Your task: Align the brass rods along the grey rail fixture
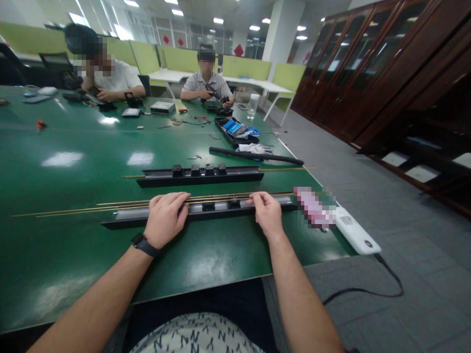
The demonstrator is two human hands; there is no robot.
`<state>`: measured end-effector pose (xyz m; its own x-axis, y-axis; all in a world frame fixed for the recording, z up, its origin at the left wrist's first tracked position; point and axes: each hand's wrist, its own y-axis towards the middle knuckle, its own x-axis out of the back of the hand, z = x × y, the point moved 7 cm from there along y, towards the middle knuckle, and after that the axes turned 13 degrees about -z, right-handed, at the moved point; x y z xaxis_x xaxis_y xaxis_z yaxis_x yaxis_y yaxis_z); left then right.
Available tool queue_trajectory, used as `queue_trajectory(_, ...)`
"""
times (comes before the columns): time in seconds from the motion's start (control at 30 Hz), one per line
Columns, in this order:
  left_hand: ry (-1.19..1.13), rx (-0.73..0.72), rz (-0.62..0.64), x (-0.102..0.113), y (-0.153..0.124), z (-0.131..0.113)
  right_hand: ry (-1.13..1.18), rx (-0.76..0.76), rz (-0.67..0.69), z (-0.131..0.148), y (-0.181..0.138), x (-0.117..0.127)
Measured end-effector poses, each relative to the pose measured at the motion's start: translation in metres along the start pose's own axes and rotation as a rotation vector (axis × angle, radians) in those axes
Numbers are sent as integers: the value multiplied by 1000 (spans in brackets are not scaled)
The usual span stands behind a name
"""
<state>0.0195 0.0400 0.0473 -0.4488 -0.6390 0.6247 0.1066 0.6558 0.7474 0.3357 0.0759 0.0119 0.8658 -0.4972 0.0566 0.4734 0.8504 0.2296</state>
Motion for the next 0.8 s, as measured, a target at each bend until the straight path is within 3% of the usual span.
queue_trajectory(0.33,10,-4,2,-2,-2,1,44,-24,2,-3,-2,0)
queue_trajectory(0.8,19,-4,3,-1,-2,0,-5,-21,-127,-7,4,10)
